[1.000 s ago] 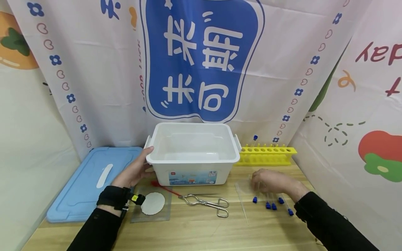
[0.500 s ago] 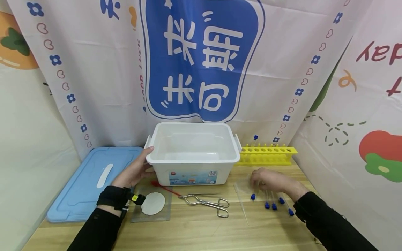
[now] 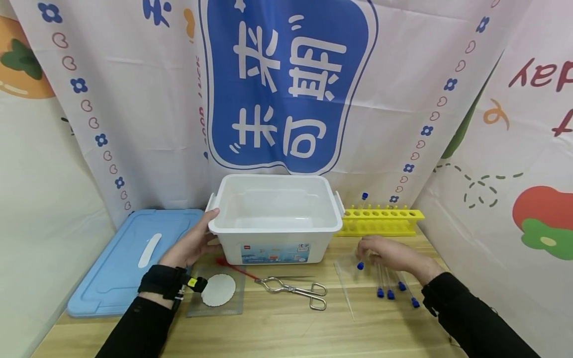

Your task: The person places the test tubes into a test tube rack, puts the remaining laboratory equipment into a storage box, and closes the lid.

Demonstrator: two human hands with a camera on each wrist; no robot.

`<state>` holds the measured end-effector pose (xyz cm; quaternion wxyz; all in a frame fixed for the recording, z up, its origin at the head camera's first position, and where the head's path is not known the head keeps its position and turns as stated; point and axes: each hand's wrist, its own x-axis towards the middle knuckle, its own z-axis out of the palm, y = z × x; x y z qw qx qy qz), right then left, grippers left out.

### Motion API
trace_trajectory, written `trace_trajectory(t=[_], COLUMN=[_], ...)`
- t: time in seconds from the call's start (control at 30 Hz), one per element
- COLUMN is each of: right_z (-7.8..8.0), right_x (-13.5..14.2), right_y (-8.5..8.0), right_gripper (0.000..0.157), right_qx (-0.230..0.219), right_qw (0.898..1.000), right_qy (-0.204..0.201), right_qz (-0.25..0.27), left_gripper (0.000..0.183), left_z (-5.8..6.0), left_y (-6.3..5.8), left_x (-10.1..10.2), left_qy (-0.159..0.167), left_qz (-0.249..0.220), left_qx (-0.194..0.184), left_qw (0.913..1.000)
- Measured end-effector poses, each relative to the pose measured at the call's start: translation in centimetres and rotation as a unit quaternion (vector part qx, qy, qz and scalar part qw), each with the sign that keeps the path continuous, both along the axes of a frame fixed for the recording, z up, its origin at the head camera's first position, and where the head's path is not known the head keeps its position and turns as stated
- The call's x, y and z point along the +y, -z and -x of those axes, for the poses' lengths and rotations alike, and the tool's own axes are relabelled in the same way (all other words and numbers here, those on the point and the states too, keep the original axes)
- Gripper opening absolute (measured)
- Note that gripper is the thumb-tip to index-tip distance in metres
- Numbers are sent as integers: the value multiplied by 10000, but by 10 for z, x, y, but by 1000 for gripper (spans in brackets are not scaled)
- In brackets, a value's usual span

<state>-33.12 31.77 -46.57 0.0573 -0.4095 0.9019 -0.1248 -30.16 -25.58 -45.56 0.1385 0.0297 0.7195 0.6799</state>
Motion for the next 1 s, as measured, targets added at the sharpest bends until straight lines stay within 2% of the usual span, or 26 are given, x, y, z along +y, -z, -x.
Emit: trace_trajectory(t=[0.13, 0.27, 0.43, 0.67, 0.9, 1.0], right_z=[1, 1, 1, 5, 11, 12], right_x=[2, 2, 4, 9, 16, 16], right_y=[-1, -1, -1, 2, -1, -5], right_gripper=[34, 35, 29, 19, 12, 13], right_qx=[6, 56, 96, 80, 676, 724], right_qw=[9999, 9990, 9953, 9891, 9785, 9735], right_qy=[100, 398, 914, 1230, 1424, 1591], right_qz=[110, 169, 296, 805, 1330, 1474], left_gripper=[95, 95, 95, 95, 96, 96], left_z=[-1, -1, 0, 0, 1, 1], left_y=[-1, -1, -2, -2, -1, -1], left_x=[0, 0, 0, 0, 0, 0], left_qy=[10, 2, 6, 6, -25, -26], left_qz=[13, 52, 96, 113, 78, 82], left_qx=[12, -1, -20, -22, -54, -34], left_qw=[10000, 10000, 10000, 9999, 10000, 10000])
